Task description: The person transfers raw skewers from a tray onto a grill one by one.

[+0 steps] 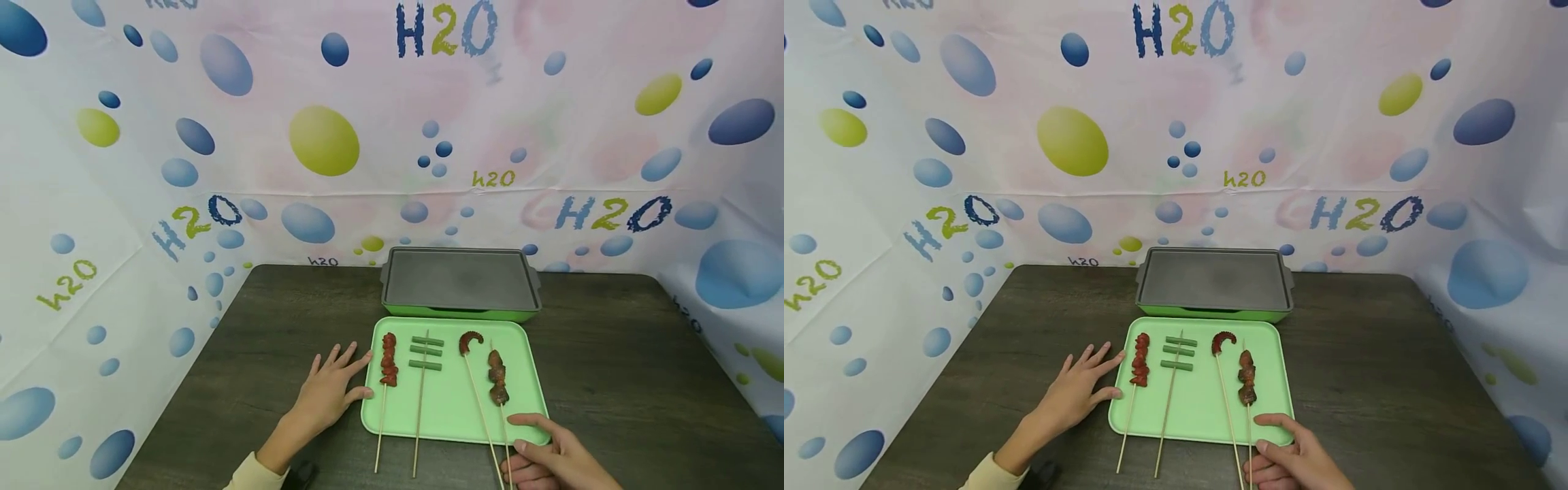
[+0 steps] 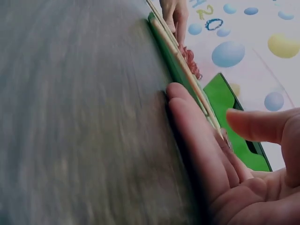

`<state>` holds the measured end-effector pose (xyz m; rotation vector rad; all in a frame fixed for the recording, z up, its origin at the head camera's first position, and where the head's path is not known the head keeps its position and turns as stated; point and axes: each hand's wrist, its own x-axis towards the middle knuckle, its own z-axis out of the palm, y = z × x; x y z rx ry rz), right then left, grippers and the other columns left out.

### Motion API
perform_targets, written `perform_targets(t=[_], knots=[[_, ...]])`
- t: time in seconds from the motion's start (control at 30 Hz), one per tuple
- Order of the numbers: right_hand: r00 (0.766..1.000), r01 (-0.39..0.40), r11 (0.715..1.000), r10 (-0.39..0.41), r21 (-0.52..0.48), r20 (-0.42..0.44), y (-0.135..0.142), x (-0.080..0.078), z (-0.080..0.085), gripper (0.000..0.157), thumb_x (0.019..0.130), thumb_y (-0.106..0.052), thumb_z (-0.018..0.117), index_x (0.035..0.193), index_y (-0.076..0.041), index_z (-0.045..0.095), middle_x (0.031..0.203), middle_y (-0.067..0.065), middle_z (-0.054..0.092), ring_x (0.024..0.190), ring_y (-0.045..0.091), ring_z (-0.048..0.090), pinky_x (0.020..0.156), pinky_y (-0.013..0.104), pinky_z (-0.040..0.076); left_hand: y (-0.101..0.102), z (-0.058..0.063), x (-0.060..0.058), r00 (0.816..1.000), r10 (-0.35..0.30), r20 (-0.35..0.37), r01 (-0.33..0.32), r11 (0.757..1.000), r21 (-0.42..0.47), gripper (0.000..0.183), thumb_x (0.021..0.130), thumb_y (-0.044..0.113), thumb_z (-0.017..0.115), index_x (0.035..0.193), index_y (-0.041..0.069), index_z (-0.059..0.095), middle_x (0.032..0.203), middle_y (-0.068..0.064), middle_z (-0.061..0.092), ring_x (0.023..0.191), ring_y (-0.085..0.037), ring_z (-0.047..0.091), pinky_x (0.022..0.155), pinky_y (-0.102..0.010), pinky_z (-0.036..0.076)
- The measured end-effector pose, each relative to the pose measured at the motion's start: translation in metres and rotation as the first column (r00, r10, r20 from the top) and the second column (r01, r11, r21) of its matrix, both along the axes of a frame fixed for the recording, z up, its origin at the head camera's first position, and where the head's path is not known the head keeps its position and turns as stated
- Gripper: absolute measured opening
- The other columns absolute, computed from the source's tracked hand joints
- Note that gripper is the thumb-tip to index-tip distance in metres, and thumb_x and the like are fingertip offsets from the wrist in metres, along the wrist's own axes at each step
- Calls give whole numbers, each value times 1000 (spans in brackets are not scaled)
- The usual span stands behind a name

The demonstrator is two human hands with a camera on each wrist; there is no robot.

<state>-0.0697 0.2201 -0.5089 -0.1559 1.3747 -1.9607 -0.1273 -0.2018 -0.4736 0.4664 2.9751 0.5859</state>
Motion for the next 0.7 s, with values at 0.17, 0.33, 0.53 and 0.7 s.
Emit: perform_targets(t=[0.17, 0.33, 0.53, 0.7], knots=[[997, 68, 989, -63, 132, -36, 0, 2, 4, 43, 103, -13, 64, 142, 2, 51, 100, 28, 74, 86, 28, 77, 74, 40, 62, 5, -3, -4, 1000, 3, 24, -4, 1000, 26, 68, 92, 42, 70, 153, 18, 52, 162, -21, 36, 149, -49, 28, 114, -74, 18], [994, 106, 970, -95, 217, -59, -4, 3, 7, 47, 100, -15, 68, 137, 9, 54, 97, 24, 76, 86, 27, 77, 73, 38, 62, 5, -6, -8, 999, -8, 39, 5, 998, 57, 67, 94, 41, 70, 154, 18, 51, 162, -21, 35, 149, -50, 27, 114, -75, 17], [994, 95, 974, -83, 208, -65, -2, 2, 6, 43, 100, -12, 68, 135, 11, 57, 95, 20, 77, 84, 24, 77, 73, 36, 62, 3, -9, -15, 997, -42, 70, 33, 990, 137, 69, 93, 41, 71, 155, 16, 50, 163, -25, 31, 149, -53, 23, 112, -77, 17], [995, 74, 983, -62, 166, -75, -1, 0, 7, 40, 100, -9, 68, 134, 11, 60, 95, 20, 77, 83, 20, 77, 72, 33, 62, -4, -9, -26, 989, -85, 121, 62, 981, 181, 73, 93, 39, 73, 157, 16, 46, 164, -26, 27, 151, -53, 15, 111, -79, 12]])
